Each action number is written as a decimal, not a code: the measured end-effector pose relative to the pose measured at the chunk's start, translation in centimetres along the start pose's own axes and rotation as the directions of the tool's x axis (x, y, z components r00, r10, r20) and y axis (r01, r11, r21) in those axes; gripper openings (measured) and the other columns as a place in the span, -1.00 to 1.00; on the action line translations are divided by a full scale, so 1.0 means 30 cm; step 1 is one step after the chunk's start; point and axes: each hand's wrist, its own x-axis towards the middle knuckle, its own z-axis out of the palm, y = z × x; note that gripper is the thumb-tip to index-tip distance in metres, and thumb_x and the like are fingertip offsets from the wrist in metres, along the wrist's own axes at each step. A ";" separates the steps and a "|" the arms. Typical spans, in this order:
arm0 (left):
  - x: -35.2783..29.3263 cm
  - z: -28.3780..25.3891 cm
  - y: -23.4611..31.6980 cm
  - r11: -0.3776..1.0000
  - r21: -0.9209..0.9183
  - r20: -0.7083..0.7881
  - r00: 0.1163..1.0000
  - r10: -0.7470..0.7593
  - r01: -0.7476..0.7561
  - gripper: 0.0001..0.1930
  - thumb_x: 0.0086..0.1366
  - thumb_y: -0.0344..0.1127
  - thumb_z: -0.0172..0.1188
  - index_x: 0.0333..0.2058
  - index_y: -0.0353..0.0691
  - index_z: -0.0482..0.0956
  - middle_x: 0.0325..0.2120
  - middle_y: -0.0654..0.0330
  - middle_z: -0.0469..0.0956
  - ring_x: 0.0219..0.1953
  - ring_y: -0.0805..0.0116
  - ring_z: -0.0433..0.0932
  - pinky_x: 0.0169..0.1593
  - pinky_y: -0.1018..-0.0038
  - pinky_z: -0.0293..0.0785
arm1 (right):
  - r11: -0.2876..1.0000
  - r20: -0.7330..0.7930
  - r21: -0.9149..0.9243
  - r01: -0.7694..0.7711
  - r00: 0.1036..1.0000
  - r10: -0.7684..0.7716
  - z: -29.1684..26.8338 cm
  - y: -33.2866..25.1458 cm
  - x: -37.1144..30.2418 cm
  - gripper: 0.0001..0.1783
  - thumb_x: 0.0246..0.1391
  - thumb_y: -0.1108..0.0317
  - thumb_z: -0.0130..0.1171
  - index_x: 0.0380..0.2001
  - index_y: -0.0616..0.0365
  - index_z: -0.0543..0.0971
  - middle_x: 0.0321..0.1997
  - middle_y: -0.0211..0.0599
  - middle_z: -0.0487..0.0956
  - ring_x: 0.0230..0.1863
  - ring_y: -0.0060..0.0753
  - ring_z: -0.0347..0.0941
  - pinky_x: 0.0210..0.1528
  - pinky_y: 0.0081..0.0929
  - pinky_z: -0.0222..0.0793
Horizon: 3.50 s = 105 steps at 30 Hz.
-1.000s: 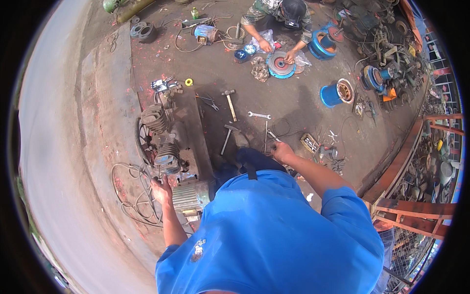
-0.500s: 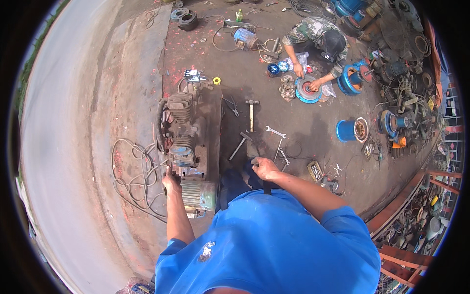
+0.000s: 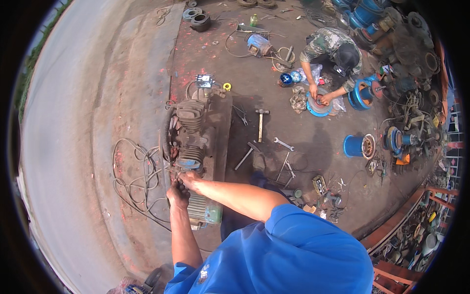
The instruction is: The person uses a hammer and wrench to adjust and tighten components on a motor assembly. They then walk through a scrap yard, pick up a small metal part, and return to the motor to continue working on it.
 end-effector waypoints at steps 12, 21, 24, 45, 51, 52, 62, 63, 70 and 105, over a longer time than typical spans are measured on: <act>-0.009 -0.074 -0.024 0.751 0.531 0.004 0.887 0.462 -0.393 -0.66 0.45 -0.04 -0.01 -0.26 -0.22 0.51 -0.54 0.27 0.49 -0.54 0.44 0.40 -0.52 0.46 0.27 | 0.806 0.172 0.472 -0.357 0.934 0.313 0.062 -0.025 0.044 -0.81 0.23 0.31 0.15 -0.32 0.22 0.62 -0.33 -0.24 0.61 -0.35 -0.27 0.51 -0.26 -0.24 0.46; -0.083 -0.002 0.012 0.279 0.777 0.233 0.669 0.706 -0.564 -0.62 0.40 -0.15 0.04 -0.15 -0.44 0.56 -0.32 -0.29 0.59 -0.24 -0.29 0.56 -0.16 0.01 0.44 | 0.872 0.095 0.422 -0.250 0.968 0.231 0.067 0.002 0.068 -0.85 0.19 0.30 0.17 -0.34 0.11 0.66 -0.32 -0.31 0.61 -0.31 -0.39 0.51 -0.25 -0.33 0.46; -0.114 0.063 -0.007 0.236 0.876 0.153 0.706 0.691 -0.421 -0.62 0.40 -0.15 0.03 -0.16 -0.44 0.56 -0.30 -0.29 0.60 -0.23 -0.31 0.55 -0.16 0.00 0.43 | 0.869 0.111 0.438 -0.231 0.973 0.203 0.059 0.016 0.079 -0.84 0.18 0.30 0.16 -0.33 0.13 0.66 -0.31 -0.32 0.62 -0.28 -0.42 0.49 -0.24 -0.38 0.44; -0.029 -0.072 -0.005 0.284 0.881 0.059 0.683 0.728 -0.379 -0.62 0.30 -0.06 0.17 -0.23 -0.34 0.51 -0.37 -0.06 0.51 -0.29 -0.08 0.56 -0.18 0.17 0.49 | 0.749 0.127 0.571 -0.336 0.938 0.324 0.070 -0.024 0.080 -0.79 0.15 0.37 0.27 -0.20 0.27 0.59 -0.22 -0.22 0.60 -0.21 -0.30 0.52 -0.06 -0.24 0.46; -0.074 -0.094 0.015 -0.422 0.814 0.568 0.395 0.722 -0.398 -0.59 0.11 -0.25 0.30 -0.08 -0.22 0.48 -0.17 0.01 0.46 -0.13 -0.02 0.52 -0.06 0.10 0.43 | 0.663 0.209 0.646 -0.378 0.923 0.322 0.083 0.077 0.147 -0.82 0.18 0.31 0.26 -0.26 0.20 0.59 -0.25 -0.27 0.61 -0.25 -0.27 0.53 -0.12 -0.31 0.50; -0.071 -0.101 0.021 -0.489 0.785 0.615 0.386 0.687 -0.380 -0.60 0.11 -0.29 0.29 -0.05 -0.20 0.49 -0.15 0.05 0.48 -0.14 -0.02 0.52 -0.07 0.12 0.44 | 0.674 0.198 0.638 -0.373 0.925 0.324 0.088 0.063 0.136 -0.82 0.18 0.30 0.26 -0.26 0.19 0.58 -0.25 -0.27 0.61 -0.24 -0.27 0.53 -0.11 -0.30 0.50; 0.018 -0.064 0.074 0.867 0.421 -0.146 0.924 0.354 -0.266 -0.71 0.31 -0.17 0.20 -0.42 -0.31 0.57 -0.59 0.16 0.55 -0.61 0.30 0.48 -0.51 0.40 0.36 | 0.741 0.318 0.549 -0.386 0.917 0.242 0.070 0.038 0.108 -0.73 0.31 0.15 0.06 -0.11 0.11 0.51 -0.14 -0.29 0.54 -0.17 -0.32 0.46 -0.08 -0.22 0.41; 0.013 -0.073 0.090 0.985 0.137 -0.111 0.986 0.125 -0.109 -0.62 0.33 -0.09 0.20 -0.44 -0.37 0.57 -0.66 0.19 0.54 -0.66 0.39 0.44 -0.55 0.45 0.31 | 0.736 0.357 0.539 -0.409 0.903 0.240 0.057 0.072 0.142 -0.72 0.32 0.13 0.04 -0.13 0.11 0.52 -0.18 -0.31 0.53 -0.20 -0.32 0.45 -0.10 -0.22 0.39; -0.049 -0.085 0.045 -0.256 0.873 0.390 0.278 0.878 -0.416 -0.59 0.23 -0.01 0.26 -0.26 -0.31 0.60 -0.46 0.01 0.57 -0.34 -0.08 0.56 -0.14 0.11 0.46 | 0.671 0.219 0.669 -0.319 0.948 0.233 0.108 0.055 0.129 -0.81 0.25 0.31 0.17 -0.15 0.19 0.55 -0.18 -0.25 0.56 -0.19 -0.29 0.48 -0.07 -0.32 0.46; -0.003 -0.087 0.047 0.505 0.724 0.026 0.750 0.660 -0.470 -0.70 0.31 -0.16 0.17 -0.19 -0.32 0.56 -0.36 0.04 0.56 -0.36 0.21 0.54 -0.20 0.26 0.47 | 0.690 0.105 0.660 -0.299 0.945 0.310 0.110 0.014 0.103 -0.76 0.17 0.41 0.19 -0.11 0.28 0.54 -0.12 -0.11 0.57 -0.12 -0.16 0.51 -0.03 -0.17 0.46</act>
